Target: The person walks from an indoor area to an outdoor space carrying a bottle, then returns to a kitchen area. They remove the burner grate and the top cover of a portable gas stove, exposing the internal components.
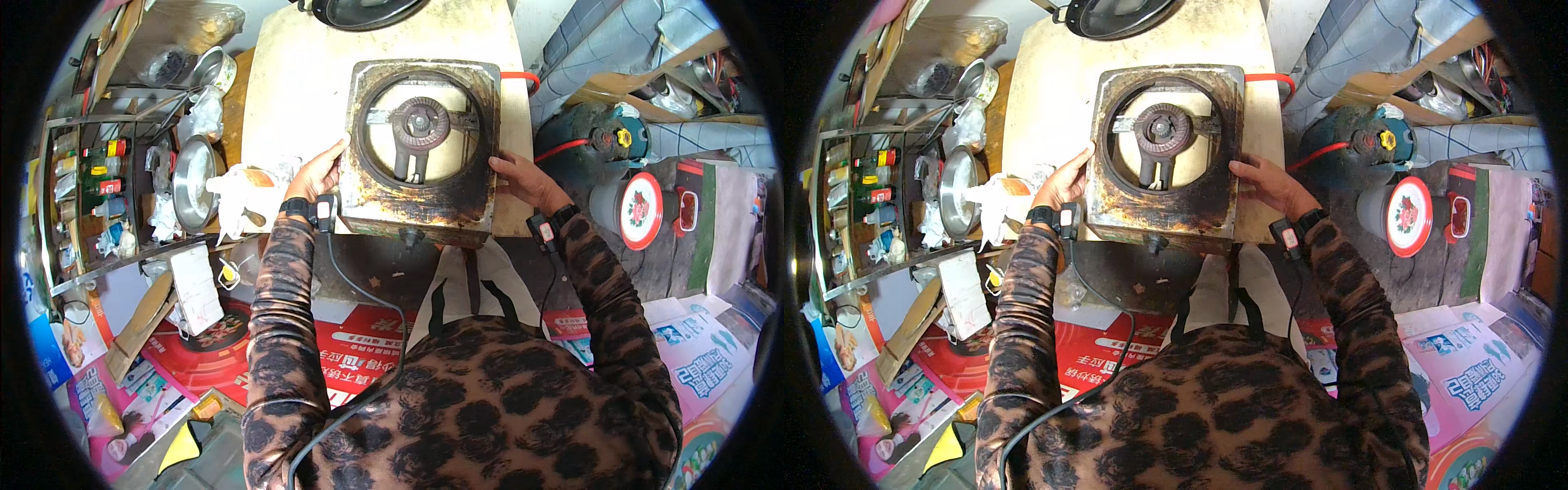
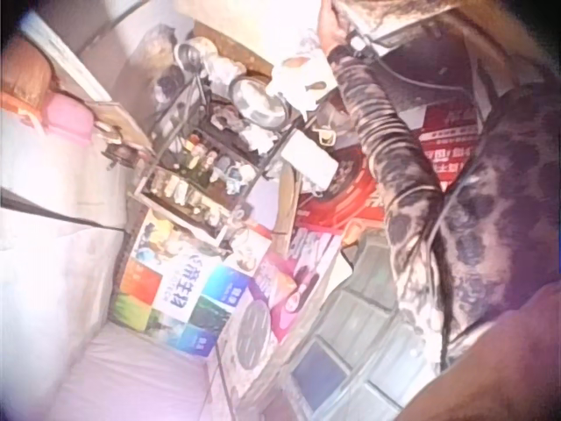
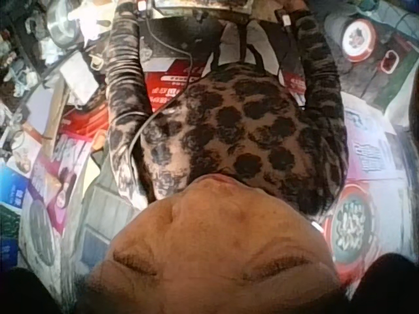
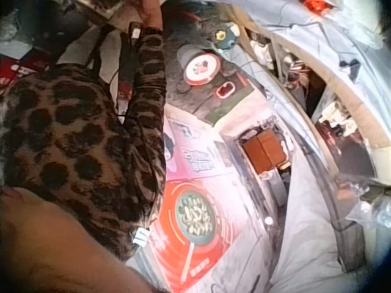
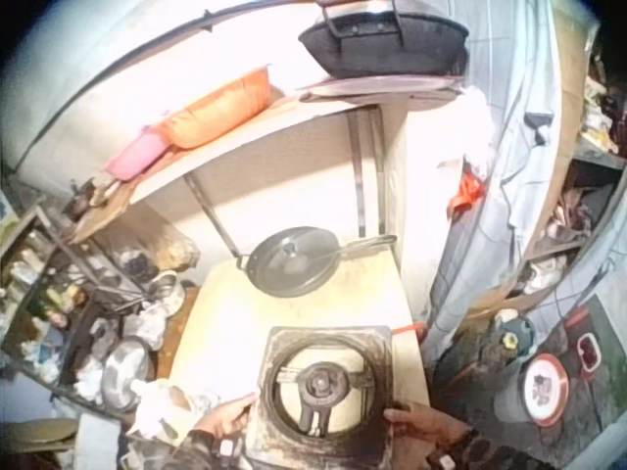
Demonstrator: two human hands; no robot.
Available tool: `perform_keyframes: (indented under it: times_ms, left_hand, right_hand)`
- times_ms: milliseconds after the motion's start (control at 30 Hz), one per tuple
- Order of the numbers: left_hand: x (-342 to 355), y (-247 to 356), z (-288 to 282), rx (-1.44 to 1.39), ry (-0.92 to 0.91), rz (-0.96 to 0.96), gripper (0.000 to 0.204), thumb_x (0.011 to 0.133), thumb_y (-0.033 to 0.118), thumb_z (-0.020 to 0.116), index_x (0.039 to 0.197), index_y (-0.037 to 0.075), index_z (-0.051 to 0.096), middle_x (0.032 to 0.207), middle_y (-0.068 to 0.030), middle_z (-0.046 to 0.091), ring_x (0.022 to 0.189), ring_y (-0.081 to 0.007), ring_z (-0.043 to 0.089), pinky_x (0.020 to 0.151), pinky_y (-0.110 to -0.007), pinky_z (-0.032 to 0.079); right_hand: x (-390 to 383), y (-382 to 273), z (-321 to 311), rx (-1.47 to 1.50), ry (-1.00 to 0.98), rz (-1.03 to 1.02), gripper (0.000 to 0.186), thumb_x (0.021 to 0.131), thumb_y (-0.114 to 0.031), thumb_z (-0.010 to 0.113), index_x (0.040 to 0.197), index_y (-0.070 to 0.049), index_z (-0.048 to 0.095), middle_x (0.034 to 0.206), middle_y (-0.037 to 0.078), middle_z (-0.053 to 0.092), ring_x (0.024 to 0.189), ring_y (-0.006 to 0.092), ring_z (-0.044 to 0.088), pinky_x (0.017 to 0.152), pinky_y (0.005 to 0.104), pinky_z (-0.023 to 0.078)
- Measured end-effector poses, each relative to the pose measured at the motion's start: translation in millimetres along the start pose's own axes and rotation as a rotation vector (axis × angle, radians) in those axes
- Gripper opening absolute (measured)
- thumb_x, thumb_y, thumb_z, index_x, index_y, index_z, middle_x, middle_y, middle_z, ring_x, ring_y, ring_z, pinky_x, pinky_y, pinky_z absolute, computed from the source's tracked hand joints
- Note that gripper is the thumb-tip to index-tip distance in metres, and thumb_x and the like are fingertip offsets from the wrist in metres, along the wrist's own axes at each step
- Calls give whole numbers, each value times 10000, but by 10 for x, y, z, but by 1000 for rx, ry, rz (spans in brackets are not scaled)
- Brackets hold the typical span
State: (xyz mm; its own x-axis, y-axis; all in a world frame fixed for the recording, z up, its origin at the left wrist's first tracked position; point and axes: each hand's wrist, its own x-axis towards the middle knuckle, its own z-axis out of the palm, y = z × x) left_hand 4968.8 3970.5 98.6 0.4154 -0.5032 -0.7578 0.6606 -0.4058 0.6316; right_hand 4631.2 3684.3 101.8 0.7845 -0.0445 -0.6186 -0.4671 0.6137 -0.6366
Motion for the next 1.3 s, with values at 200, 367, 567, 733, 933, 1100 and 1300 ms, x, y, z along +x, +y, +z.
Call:
perform_keyframes:
  times_ms: [200, 367, 567, 733, 933, 1100, 1300]
  left_hand:
    - [-451, 150, 122, -21, -123, 62, 340, 943, 292, 703, 1184, 55, 666, 1089, -26, 698, 934, -99, 654, 840, -219, 550]
    - [-1069, 283, 407, 60, -29, 61, 349, 952, 296, 690, 1221, 78, 648, 1122, 5, 680, 992, -95, 635, 899, -239, 532]
    - [-1412, 460, 710, 33, -120, 205, 198, 935, 209, 718, 1058, 99, 609, 1010, 49, 604, 950, -68, 563, 882, -234, 468]
    - [-1693, 669, 931, 162, -115, 367, 207, 905, 129, 733, 1009, 103, 556, 968, 53, 480, 888, -79, 461, 871, -246, 395]
    - [-1915, 766, 1013, 365, -103, 512, 427, 822, 111, 782, 1186, 37, 570, 997, 51, 491, 884, -67, 446, 823, -231, 408]
    - [-2104, 775, 982, 730, 105, 273, 681, 754, 58, 792, 1365, 6, 497, 1124, 10, 543, 968, -92, 480, 861, -241, 427]
    - [-2034, 563, 996, 581, -43, 542, 711, 729, 276, 854, 1301, 8, 527, 1085, -35, 660, 866, -85, 573, 749, -233, 475]
  right_hand:
    - [-321, -47, -2, 50, -69, -100, 716, 898, -389, 718, 1468, -86, 408, 1332, 49, 540, 1192, 188, 523, 992, 414, 441]
    - [-593, -53, -56, 108, -157, -133, 772, 877, -321, 753, 1478, -34, 364, 1382, 34, 511, 1216, 159, 518, 1046, 350, 414]
    - [-775, 18, -124, 158, -279, -304, 716, 894, -108, 665, 1500, 20, 305, 1437, 87, 481, 1303, 189, 484, 1107, 367, 371]
    - [-914, -17, -131, 174, -265, -401, 730, 873, 7, 619, 1519, 21, 279, 1490, 109, 446, 1342, 210, 459, 1136, 383, 340]
    - [-1044, -174, -137, 120, -197, -414, 782, 779, 124, 653, 1488, -15, 353, 1461, 103, 472, 1356, 212, 448, 1149, 363, 337]
    - [-1092, -223, -141, 36, -157, -353, 840, 729, 182, 665, 1483, -24, 353, 1464, 91, 471, 1350, 209, 456, 1139, 369, 359]
    - [-1008, -127, -152, -19, -135, -323, 854, 724, 180, 690, 1473, -47, 348, 1443, 77, 483, 1325, 203, 470, 1122, 373, 382]
